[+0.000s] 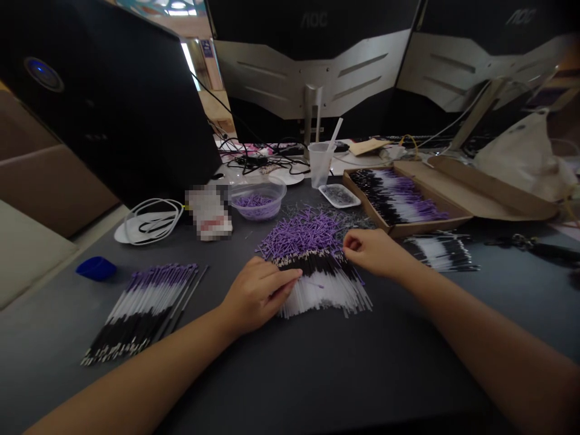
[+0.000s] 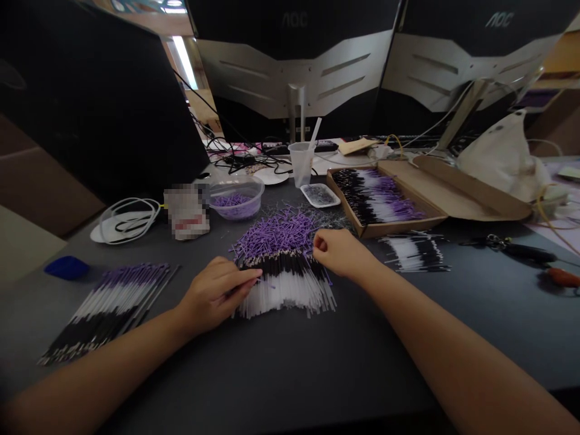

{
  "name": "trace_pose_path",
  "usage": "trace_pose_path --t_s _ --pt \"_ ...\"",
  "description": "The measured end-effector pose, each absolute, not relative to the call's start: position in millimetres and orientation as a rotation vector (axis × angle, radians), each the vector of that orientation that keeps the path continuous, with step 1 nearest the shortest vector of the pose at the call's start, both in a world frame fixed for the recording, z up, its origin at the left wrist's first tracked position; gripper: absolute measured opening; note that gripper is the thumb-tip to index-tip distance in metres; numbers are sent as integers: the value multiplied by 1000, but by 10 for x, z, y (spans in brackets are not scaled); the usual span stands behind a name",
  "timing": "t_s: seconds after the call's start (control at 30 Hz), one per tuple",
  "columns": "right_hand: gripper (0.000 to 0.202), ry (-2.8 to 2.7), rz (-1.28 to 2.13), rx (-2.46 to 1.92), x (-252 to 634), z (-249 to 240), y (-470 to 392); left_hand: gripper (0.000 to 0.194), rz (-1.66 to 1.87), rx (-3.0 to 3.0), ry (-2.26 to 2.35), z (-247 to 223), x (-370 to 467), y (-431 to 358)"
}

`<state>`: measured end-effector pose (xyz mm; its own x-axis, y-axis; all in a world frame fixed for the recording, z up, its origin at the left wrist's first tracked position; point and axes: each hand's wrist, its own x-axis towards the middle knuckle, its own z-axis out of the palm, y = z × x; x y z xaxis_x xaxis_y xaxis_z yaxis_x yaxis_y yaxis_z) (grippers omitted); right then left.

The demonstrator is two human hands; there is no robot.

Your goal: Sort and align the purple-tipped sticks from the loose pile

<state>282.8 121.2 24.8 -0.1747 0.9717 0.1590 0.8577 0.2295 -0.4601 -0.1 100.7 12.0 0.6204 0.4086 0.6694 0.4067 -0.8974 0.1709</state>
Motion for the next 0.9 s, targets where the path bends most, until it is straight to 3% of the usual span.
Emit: trace_pose_path --t_s 0.3,0.5,0.6,0.9 --pt "27 -1968 562 -1546 2730 334 1143 26 1148 2690 678 168 15 964" --pt "11 -1706 1121 -1331 2580 279 1084 21 1113 2654 693 142 47 939" --pt "15 -1527 1345 -1197 2516 283 1047 21 1054 2659 683 149 46 938" --pt "27 -1233 1474 -973 2500 302 1004 31 860 2770 673 114 10 956"
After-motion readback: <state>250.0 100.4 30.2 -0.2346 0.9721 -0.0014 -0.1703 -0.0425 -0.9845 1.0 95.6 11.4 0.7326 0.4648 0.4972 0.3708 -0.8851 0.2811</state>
